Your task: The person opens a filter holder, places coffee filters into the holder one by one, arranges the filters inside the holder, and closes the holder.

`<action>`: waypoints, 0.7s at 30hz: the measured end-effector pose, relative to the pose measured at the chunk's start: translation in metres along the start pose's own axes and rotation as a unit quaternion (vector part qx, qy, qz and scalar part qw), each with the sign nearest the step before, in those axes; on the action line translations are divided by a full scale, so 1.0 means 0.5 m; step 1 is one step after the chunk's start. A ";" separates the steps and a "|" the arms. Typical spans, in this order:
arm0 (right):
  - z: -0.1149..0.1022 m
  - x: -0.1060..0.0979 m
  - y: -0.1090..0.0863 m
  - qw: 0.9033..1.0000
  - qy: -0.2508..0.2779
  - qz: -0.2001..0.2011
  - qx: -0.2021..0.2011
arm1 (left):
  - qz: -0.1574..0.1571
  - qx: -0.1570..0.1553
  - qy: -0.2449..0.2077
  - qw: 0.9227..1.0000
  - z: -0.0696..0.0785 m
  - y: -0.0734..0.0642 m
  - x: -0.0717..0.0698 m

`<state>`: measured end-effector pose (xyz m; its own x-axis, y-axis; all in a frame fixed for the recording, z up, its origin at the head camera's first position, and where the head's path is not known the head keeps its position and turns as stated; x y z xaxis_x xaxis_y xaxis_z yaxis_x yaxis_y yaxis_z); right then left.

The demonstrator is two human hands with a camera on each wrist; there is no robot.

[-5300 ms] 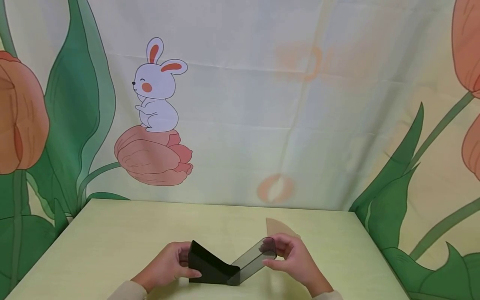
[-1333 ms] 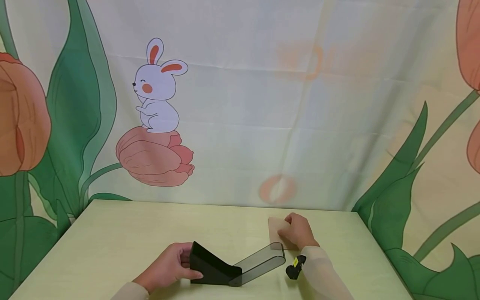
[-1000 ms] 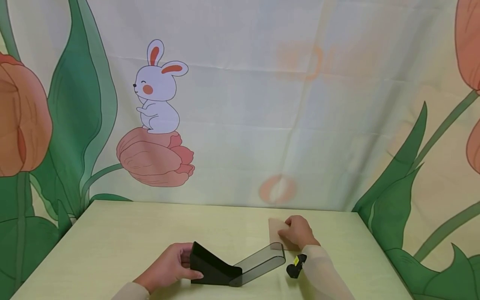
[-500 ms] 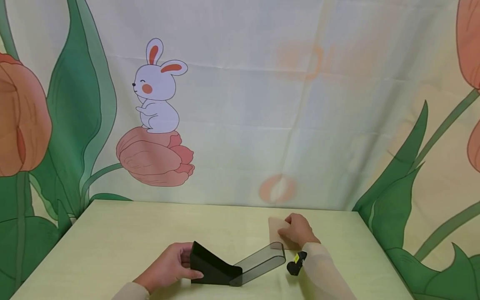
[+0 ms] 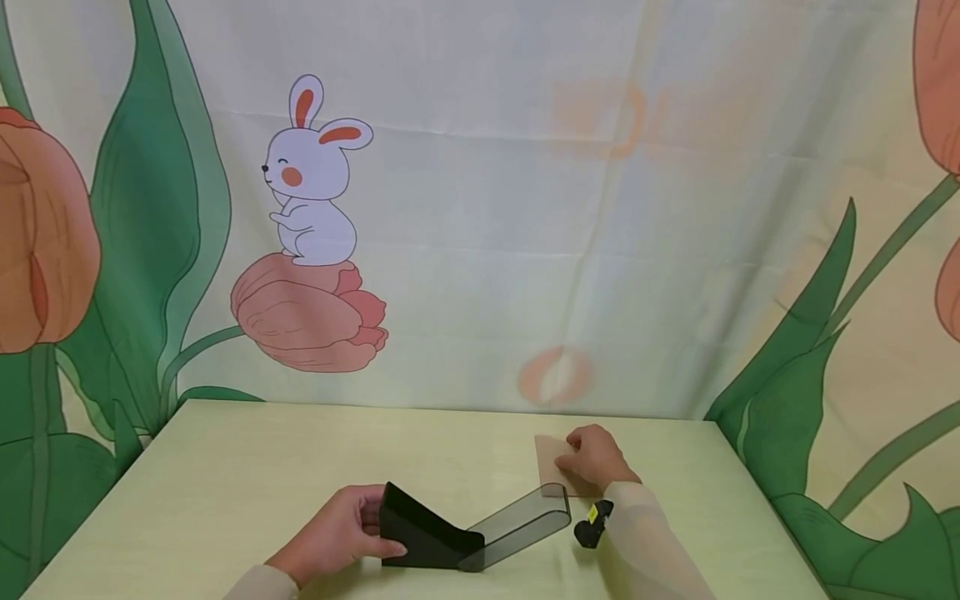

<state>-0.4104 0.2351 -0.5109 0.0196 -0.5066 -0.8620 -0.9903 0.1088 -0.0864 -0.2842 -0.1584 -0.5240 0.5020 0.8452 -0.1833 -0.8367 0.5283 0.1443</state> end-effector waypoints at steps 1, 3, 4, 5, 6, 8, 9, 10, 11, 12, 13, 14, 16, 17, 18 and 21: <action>-0.001 0.000 -0.001 1.000 0.002 0.000 0.000 | 0.000 0.000 0.001 1.000 0.001 0.000 0.000; -0.003 -0.002 -0.002 1.000 0.006 0.002 -0.002 | 0.001 -0.001 0.000 1.000 0.001 0.000 -0.001; -0.004 -0.003 -0.002 1.000 0.007 0.002 -0.002 | 0.001 -0.002 0.000 1.000 0.002 0.000 -0.001; -0.005 -0.004 -0.003 1.000 0.009 0.002 -0.003 | 0.002 -0.003 0.001 1.000 0.002 0.000 -0.001; -0.005 -0.005 -0.003 1.000 0.011 0.002 -0.003 | 0.002 -0.003 0.002 1.000 0.001 0.000 -0.001; -0.006 -0.005 -0.004 1.000 0.014 0.003 -0.004 | 0.002 -0.003 0.003 1.000 0.001 0.000 0.000; -0.006 -0.005 -0.005 1.000 0.014 0.003 -0.005 | 0.002 -0.003 0.003 1.000 0.001 0.000 0.000; -0.007 -0.004 -0.005 1.000 0.016 0.004 -0.005 | 0.002 -0.002 0.002 1.000 0.001 0.000 0.001; -0.006 -0.004 -0.004 1.000 0.017 0.005 -0.004 | 0.003 -0.002 0.003 1.000 0.001 0.000 0.001; -0.006 -0.003 -0.004 1.000 0.017 0.006 -0.002 | 0.003 -0.001 0.002 1.000 0.002 0.000 0.001; -0.006 -0.002 -0.004 1.000 0.015 0.008 -0.002 | 0.003 -0.002 0.002 1.000 0.001 0.000 0.001; -0.006 -0.001 -0.002 1.000 0.015 0.009 -0.002 | 0.004 -0.003 0.002 1.000 0.001 0.000 0.000; -0.006 0.001 -0.001 1.000 0.016 0.013 -0.001 | 0.005 -0.003 0.004 1.000 0.001 0.000 0.000; -0.006 0.001 0.000 1.000 0.017 0.015 0.000 | 0.006 -0.004 0.006 1.000 0.001 0.000 0.000; -0.006 0.002 0.001 1.000 0.018 0.015 0.000 | 0.006 -0.004 0.007 1.000 0.001 0.000 0.000; -0.006 0.002 0.003 1.000 0.022 0.016 0.003 | 0.009 -0.006 0.010 1.000 0.002 0.000 0.000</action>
Point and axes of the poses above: each hand's wrist, its own y-axis towards the middle knuckle, its own x-axis out of the palm, z = x × y, the point moved 2 cm from there along y, towards the middle knuckle, and after that the axes turned 9 degrees about x, right-handed, at the moved point
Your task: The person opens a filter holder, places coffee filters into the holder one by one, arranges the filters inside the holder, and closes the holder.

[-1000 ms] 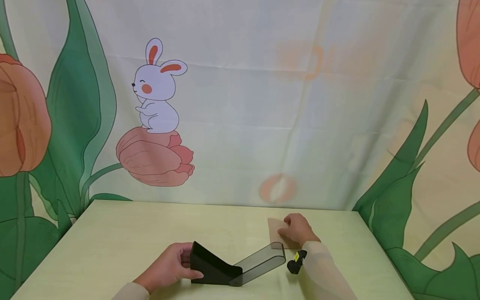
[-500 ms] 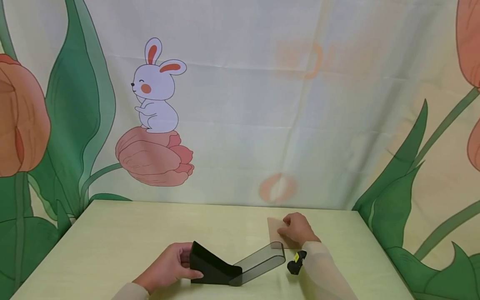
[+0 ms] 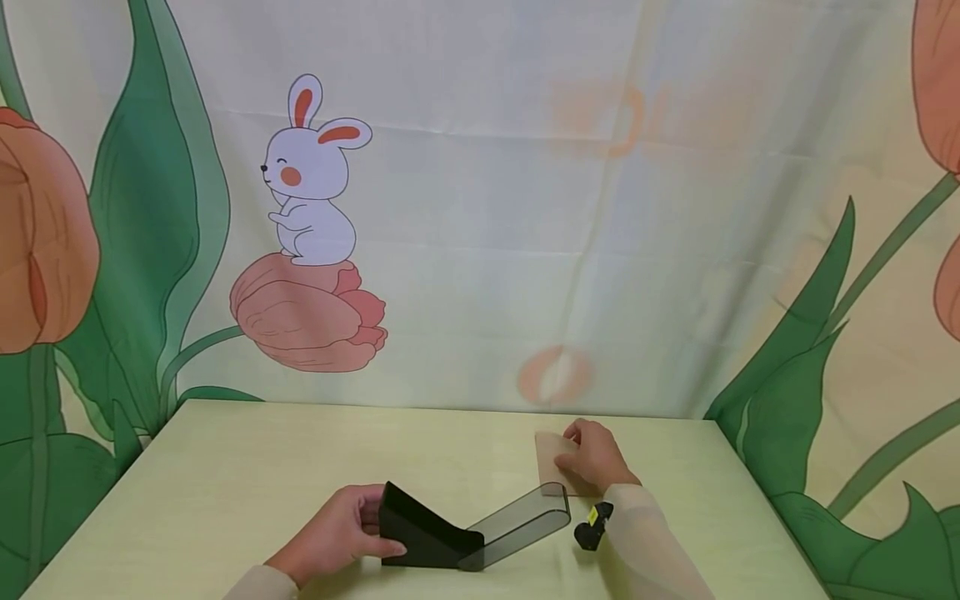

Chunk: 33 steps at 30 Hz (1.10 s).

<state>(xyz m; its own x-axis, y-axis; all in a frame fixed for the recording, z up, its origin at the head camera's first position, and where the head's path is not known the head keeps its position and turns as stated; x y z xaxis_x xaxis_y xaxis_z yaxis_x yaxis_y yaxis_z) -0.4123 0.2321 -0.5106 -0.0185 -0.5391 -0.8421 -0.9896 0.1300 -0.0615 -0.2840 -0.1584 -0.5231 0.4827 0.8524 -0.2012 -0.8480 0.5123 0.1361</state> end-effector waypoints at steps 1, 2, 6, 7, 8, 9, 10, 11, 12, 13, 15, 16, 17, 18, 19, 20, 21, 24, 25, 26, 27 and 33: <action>0.000 0.000 0.001 1.000 0.001 0.000 0.001 | 0.001 0.000 0.000 1.000 0.000 0.000 0.000; 0.001 0.001 0.002 1.000 0.002 -0.001 0.003 | 0.002 -0.002 0.000 1.000 0.001 0.000 0.000; 0.001 0.002 0.004 1.000 -0.002 -0.002 0.003 | 0.003 -0.001 -0.001 1.000 0.002 -0.001 0.001; 0.002 0.002 0.004 1.000 -0.005 -0.003 0.001 | 0.002 0.000 -0.002 1.000 0.001 -0.001 0.001; 0.002 0.002 0.005 1.000 -0.006 -0.004 0.000 | 0.002 0.002 -0.003 1.000 0.001 -0.002 0.001; 0.004 0.003 0.005 1.000 -0.007 -0.003 -0.003 | 0.001 0.002 -0.004 1.000 0.001 -0.002 0.001; 0.005 0.003 0.005 1.000 -0.008 -0.003 -0.006 | 0.001 0.004 -0.004 1.000 0.001 -0.003 0.002; 0.006 0.003 0.005 1.000 -0.008 -0.002 -0.008 | 0.000 0.005 -0.004 1.000 0.001 -0.003 0.002; 0.007 0.004 0.006 1.000 -0.008 -0.001 -0.010 | 0.000 0.006 -0.003 1.000 0.002 -0.003 0.002; 0.008 0.005 0.006 1.000 -0.007 -0.001 -0.012 | -0.001 0.008 -0.003 1.000 0.002 -0.003 0.003; 0.008 0.005 0.006 1.000 -0.002 -0.001 -0.016 | 0.000 0.007 0.000 1.000 0.004 -0.003 0.003; 0.007 0.005 0.005 1.000 -0.001 -0.001 -0.019 | 0.000 0.006 0.001 1.000 0.004 -0.003 0.002; 0.006 0.004 0.004 1.000 0.000 -0.002 -0.022 | 0.000 0.005 0.001 1.000 0.004 -0.003 0.002; 0.006 0.005 0.003 1.000 0.002 -0.003 -0.026 | 0.000 0.004 0.001 1.000 0.004 -0.003 0.002; 0.005 0.004 0.003 1.000 0.004 -0.004 -0.029 | 0.000 0.003 0.001 1.000 0.005 -0.002 0.002; 0.005 0.004 0.004 0.999 0.006 -0.006 -0.031 | 0.000 0.002 0.001 1.000 0.005 -0.002 0.001; 0.006 0.004 0.004 0.999 0.005 -0.007 -0.034 | 0.001 0.001 0.001 1.000 0.005 -0.001 0.001; 0.009 0.005 0.007 0.999 0.001 -0.010 -0.045 | 0.001 0.001 0.002 1.000 0.007 0.000 0.002; 0.010 0.006 0.008 0.999 -0.001 -0.010 -0.046 | 0.001 0.002 0.002 1.000 0.007 0.000 0.002; 0.011 0.006 0.008 0.999 -0.003 -0.010 -0.048 | 0.002 0.003 0.000 1.000 0.007 0.000 0.002; 0.011 0.006 0.008 0.999 -0.008 -0.008 -0.050 | 0.002 0.003 -0.001 1.000 0.007 0.000 0.003; 0.009 0.003 0.007 0.998 -0.023 0.003 -0.052 | 0.005 -0.001 0.001 1.000 0.006 -0.001 0.002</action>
Point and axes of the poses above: each hand's wrist, its own y-axis towards the middle knuckle, its own x-axis out of the palm, z = x × y, the point moved 2 cm from there along y, towards the middle knuckle, and after that the axes turned 9 degrees about x, right-handed, at the moved point
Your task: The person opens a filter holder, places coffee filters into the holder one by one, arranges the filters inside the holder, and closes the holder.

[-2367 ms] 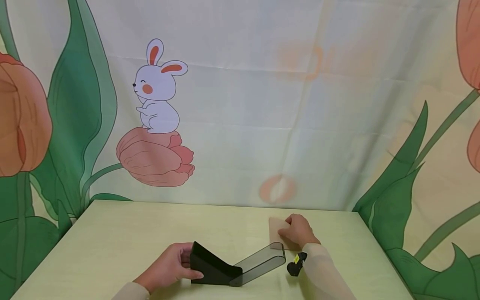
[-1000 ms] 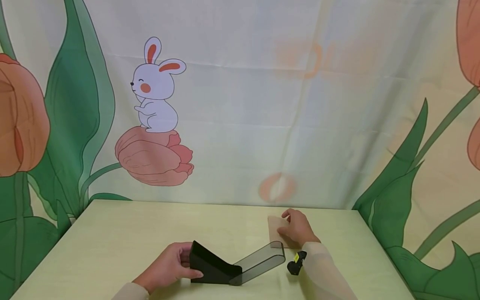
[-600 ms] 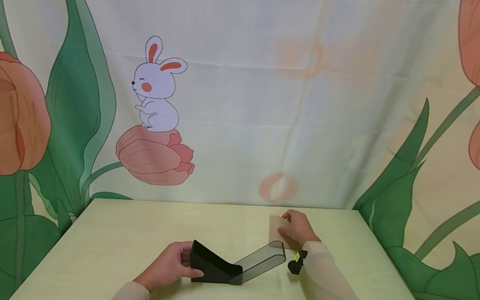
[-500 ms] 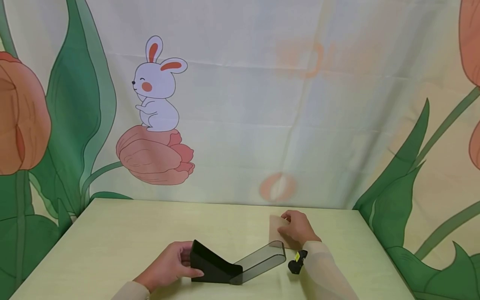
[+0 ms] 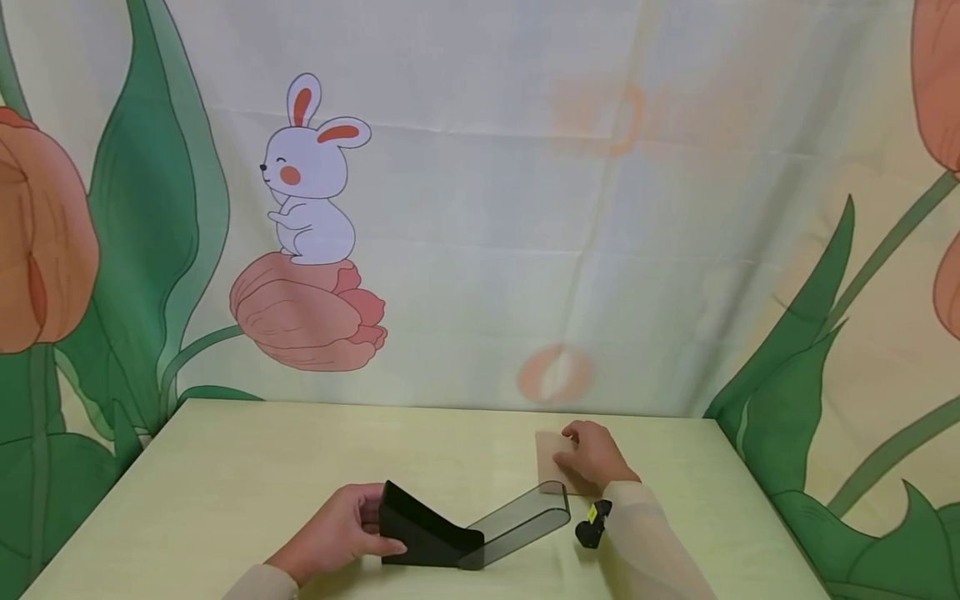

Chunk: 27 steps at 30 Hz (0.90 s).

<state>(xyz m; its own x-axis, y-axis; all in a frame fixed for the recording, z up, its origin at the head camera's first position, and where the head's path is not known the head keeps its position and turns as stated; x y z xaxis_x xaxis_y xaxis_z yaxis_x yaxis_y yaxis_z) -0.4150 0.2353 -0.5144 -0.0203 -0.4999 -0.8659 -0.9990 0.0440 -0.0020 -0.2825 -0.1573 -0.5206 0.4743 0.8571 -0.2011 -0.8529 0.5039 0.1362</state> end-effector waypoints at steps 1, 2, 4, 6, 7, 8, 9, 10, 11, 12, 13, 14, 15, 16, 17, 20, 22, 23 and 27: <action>-0.001 0.000 0.000 1.000 0.000 0.000 -0.001 | 0.000 -0.001 0.002 1.000 -0.001 0.000 0.000; -0.002 0.000 0.000 1.000 -0.002 0.000 -0.002 | 0.000 -0.002 0.006 1.000 -0.002 0.000 -0.001; -0.004 0.000 -0.001 1.000 -0.003 0.000 -0.001 | 0.000 -0.003 0.010 1.000 -0.003 0.000 -0.001; -0.005 0.000 -0.001 1.000 -0.005 0.000 0.001 | -0.001 -0.004 0.011 1.000 -0.003 0.000 -0.001; -0.006 0.000 -0.001 1.000 -0.006 0.000 0.001 | 0.000 -0.005 0.011 1.000 -0.003 0.000 -0.002; -0.006 0.000 -0.001 1.000 -0.008 0.001 0.001 | 0.000 -0.007 0.010 1.000 -0.003 0.000 -0.002; -0.006 0.000 -0.002 1.000 -0.008 0.001 0.002 | 0.001 -0.007 0.008 1.000 -0.003 0.000 -0.001; -0.006 0.000 -0.002 1.000 -0.006 0.002 0.003 | 0.002 -0.007 0.007 1.000 -0.002 0.000 -0.001; -0.006 0.000 -0.002 1.000 -0.003 0.003 0.004 | 0.003 -0.007 0.007 1.000 -0.002 0.000 -0.001; -0.007 0.001 -0.002 1.000 0.000 0.004 0.004 | 0.003 -0.006 0.005 1.000 -0.002 0.001 -0.001; -0.007 0.001 -0.002 1.000 0.005 0.004 0.006 | 0.004 -0.005 0.004 1.000 -0.001 0.001 0.000; -0.007 0.001 -0.002 1.000 0.009 0.004 0.007 | 0.005 -0.004 0.003 1.000 -0.001 0.001 0.000; -0.007 0.001 -0.002 1.000 0.015 0.004 0.009 | 0.005 -0.003 0.001 1.000 -0.001 0.001 0.000; -0.006 0.001 -0.002 1.000 0.020 0.004 0.010 | 0.005 -0.002 0.000 1.000 -0.001 0.001 0.000; -0.005 0.001 -0.001 1.000 0.024 0.003 0.012 | 0.005 -0.001 0.000 1.000 -0.001 0.001 0.000; 0.000 0.000 0.002 0.999 0.031 0.004 0.009 | 0.004 -0.001 0.000 1.000 -0.001 0.000 0.001; 0.006 -0.001 0.006 0.999 0.041 0.001 0.009 | 0.003 0.000 0.002 1.000 -0.002 0.000 0.001; 0.008 -0.002 0.007 0.999 0.045 0.000 0.008 | 0.002 0.001 0.002 1.000 -0.002 0.000 0.001; 0.016 -0.014 0.012 0.997 0.073 -0.014 0.008 | 0.000 0.005 -0.002 1.000 0.000 0.000 0.001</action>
Point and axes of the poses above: each hand's wrist, its own y-axis towards the middle knuckle, its own x-axis out of the palm, z = x × y, the point moved 2 cm from there along y, towards the middle knuckle, and after that the axes turned 9 degrees about x, right-handed, at the moved point
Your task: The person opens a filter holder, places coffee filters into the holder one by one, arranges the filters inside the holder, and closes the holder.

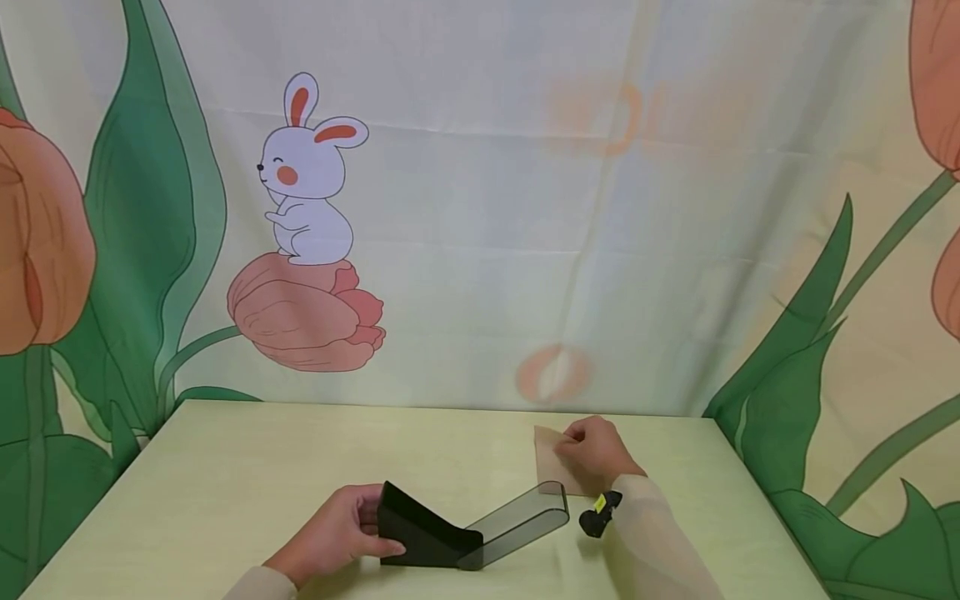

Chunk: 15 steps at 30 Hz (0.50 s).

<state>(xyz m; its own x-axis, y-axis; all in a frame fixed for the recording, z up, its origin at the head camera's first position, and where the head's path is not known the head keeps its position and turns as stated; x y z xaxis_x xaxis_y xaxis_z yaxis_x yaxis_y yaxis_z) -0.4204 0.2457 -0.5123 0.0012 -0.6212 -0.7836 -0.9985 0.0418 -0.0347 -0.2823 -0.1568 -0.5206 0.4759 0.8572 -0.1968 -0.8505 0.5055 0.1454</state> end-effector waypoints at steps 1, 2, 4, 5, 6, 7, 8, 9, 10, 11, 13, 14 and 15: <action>0.001 -0.005 0.000 1.000 0.007 -0.004 0.001 | 0.000 0.000 0.000 1.000 0.001 0.000 0.000; 0.000 -0.011 -0.001 1.000 0.012 -0.009 0.002 | 0.000 -0.001 0.001 1.000 0.001 0.000 0.000; -0.001 -0.022 -0.003 0.999 0.024 -0.017 0.012 | 0.000 -0.002 0.003 1.000 0.002 0.001 0.001; -0.001 -0.028 -0.003 0.999 0.032 -0.023 0.021 | 0.000 -0.002 0.005 1.000 0.002 0.001 0.001; -0.001 -0.034 -0.003 0.998 0.038 -0.030 0.025 | 0.000 -0.004 0.006 1.000 0.001 0.001 0.002; -0.001 -0.039 -0.003 0.998 0.043 -0.037 0.029 | 0.000 -0.005 0.007 1.000 0.001 0.001 0.002; -0.001 -0.044 -0.003 0.997 0.046 -0.043 0.033 | 0.000 -0.005 0.006 1.000 0.001 0.001 0.002; 0.000 -0.048 -0.001 0.997 0.051 -0.050 0.036 | 0.000 -0.005 0.005 1.000 0.001 0.001 0.002; 0.001 -0.052 -0.001 0.996 0.055 -0.057 0.038 | 0.000 -0.005 0.003 1.000 0.001 0.001 0.002; 0.001 -0.056 0.000 0.995 0.059 -0.064 0.040 | 0.001 -0.005 0.002 1.000 0.000 0.001 0.002; -0.001 -0.064 -0.003 0.995 0.063 -0.073 0.039 | 0.000 -0.004 0.002 1.000 0.000 0.001 0.001; -0.004 -0.068 -0.006 0.994 0.065 -0.076 0.038 | 0.000 -0.005 0.002 1.000 0.000 0.001 0.001; -0.007 -0.072 -0.010 0.994 0.068 -0.080 0.036 | 0.000 -0.005 0.002 1.000 0.000 0.000 0.000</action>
<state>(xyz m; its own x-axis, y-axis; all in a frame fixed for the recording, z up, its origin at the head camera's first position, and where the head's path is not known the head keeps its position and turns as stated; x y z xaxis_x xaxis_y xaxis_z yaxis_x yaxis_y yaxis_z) -0.4156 0.2651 -0.4817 0.1483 -0.7238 -0.6739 -0.9795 -0.0138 -0.2008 -0.2824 -0.1565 -0.5209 0.4752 0.8565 -0.2017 -0.8527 0.5048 0.1347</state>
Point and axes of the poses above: each hand's wrist, its own y-axis towards the middle knuckle, its own x-axis out of the palm, z = x × y, the point moved 2 cm from there along y, towards the middle knuckle, and after that the axes turned 9 degrees about x, right-handed, at the moved point
